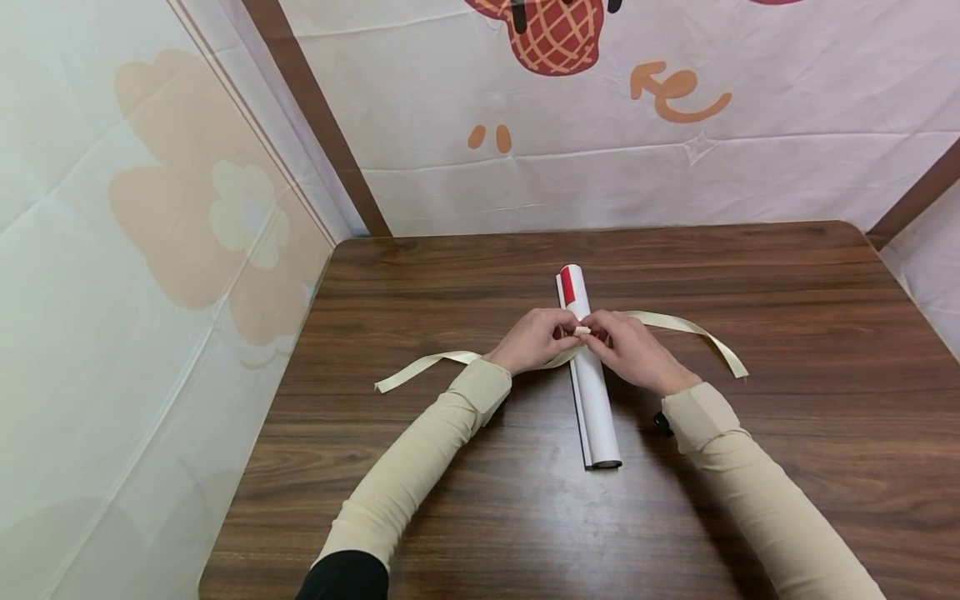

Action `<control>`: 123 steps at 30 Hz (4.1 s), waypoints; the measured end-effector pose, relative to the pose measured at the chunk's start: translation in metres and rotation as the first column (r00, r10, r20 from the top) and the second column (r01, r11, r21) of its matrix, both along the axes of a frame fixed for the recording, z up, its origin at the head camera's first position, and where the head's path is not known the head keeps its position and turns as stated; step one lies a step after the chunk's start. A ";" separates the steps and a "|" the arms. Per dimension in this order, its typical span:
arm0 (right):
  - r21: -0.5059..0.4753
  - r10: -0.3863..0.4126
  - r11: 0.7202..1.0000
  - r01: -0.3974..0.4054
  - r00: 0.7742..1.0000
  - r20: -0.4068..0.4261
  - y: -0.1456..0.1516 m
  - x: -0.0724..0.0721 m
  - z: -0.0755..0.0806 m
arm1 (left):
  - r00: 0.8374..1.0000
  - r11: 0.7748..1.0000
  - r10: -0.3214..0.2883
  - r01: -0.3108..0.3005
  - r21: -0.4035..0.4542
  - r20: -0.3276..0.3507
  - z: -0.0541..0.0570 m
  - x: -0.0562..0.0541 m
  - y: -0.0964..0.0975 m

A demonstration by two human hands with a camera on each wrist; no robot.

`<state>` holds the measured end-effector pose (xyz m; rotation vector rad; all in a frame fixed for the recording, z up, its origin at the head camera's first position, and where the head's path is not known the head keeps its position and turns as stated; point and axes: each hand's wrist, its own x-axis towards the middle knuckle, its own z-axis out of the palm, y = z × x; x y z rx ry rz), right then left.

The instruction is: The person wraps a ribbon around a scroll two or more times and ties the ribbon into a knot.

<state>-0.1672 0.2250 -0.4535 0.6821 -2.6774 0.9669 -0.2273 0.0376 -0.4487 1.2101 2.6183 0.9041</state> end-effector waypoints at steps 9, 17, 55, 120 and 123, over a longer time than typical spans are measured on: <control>0.047 -0.005 0.999 0.007 0.999 -0.033 0.002 0.001 -0.001 | 0.963 0.986 -0.072 0.030 -0.164 -0.259 -0.003 -0.005 -0.007; 0.058 -0.016 0.998 0.018 0.999 -0.031 0.004 0.002 0.000 | 0.887 0.914 -0.086 -0.112 -0.391 -0.454 0.000 -0.005 -0.011; 0.058 -0.045 0.997 0.044 0.999 0.013 0.007 -0.003 0.002 | 0.977 0.767 0.208 -0.186 -0.614 -0.036 0.065 0.014 -0.140; 0.114 -0.027 0.993 0.020 0.998 0.057 0.015 -0.009 0.017 | 0.573 0.950 -0.208 0.312 0.024 0.793 0.035 0.126 -0.034; 0.113 -0.022 0.994 0.016 0.999 0.049 0.016 -0.009 0.017 | 0.550 0.957 -0.203 0.287 0.045 0.810 0.033 0.130 -0.026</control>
